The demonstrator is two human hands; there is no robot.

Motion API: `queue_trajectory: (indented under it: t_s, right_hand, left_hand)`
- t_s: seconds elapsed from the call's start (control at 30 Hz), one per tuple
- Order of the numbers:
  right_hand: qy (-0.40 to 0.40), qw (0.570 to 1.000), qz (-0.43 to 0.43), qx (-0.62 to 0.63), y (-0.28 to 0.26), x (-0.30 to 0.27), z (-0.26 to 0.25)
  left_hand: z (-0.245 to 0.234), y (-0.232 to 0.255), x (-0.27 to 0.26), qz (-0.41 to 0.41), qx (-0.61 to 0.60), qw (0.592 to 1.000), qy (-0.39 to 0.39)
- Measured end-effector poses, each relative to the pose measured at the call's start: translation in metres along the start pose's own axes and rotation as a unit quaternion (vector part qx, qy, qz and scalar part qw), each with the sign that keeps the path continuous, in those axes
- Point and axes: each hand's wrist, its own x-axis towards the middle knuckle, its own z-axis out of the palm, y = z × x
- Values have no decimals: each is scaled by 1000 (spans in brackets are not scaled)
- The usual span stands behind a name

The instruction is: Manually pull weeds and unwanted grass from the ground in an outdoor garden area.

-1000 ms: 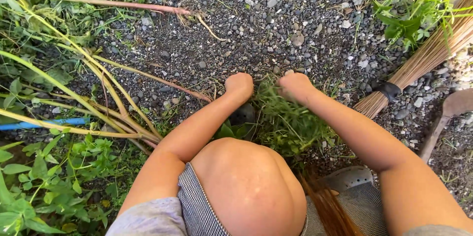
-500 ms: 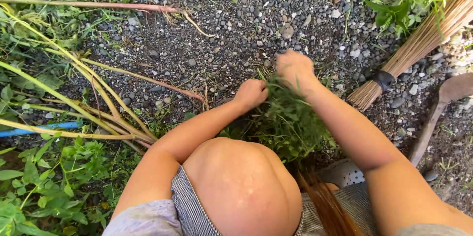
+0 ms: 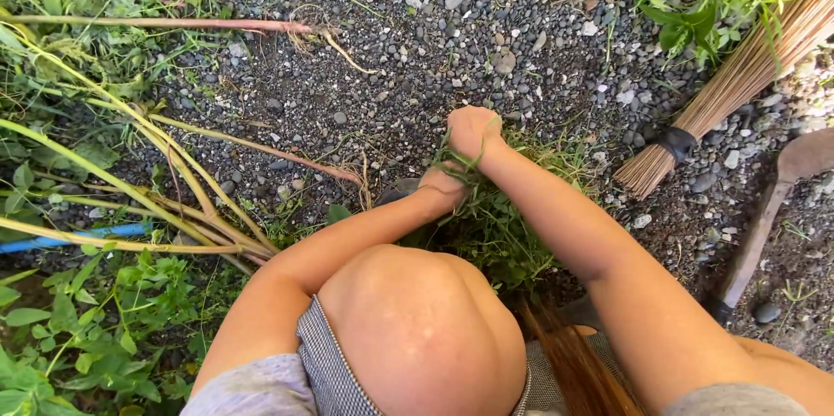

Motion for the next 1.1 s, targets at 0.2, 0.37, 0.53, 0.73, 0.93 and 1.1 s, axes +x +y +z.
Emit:
queue_trajectory:
  t_s: [0.2,0.37,0.53,0.73,0.93,1.1]
  right_hand:
    - [-91,992,-92,9,24,-27,-31]
    - [-202,963,-150,-98,80,-57,21]
    - [-170,962,-199,-78,104,-82,7]
    - [-252,956,-152,-15,115,-103,57]
    - [-352,926,-134,-20,144,-108,87]
    - [-307,933,-43,182,127,-117,-51]
  left_hand:
    - [-121,24,-40,-104,-127,985,48]
    - [-119,-14,-33,-85,-57,987,126]
    - [-118,-5,-8,-1,88,976,197]
    - [-109,39,32,-140,98,981,91]
    - [-71,24,61,-194,123,973,-29]
    - [-84,18,45,-128,77,989,-16]
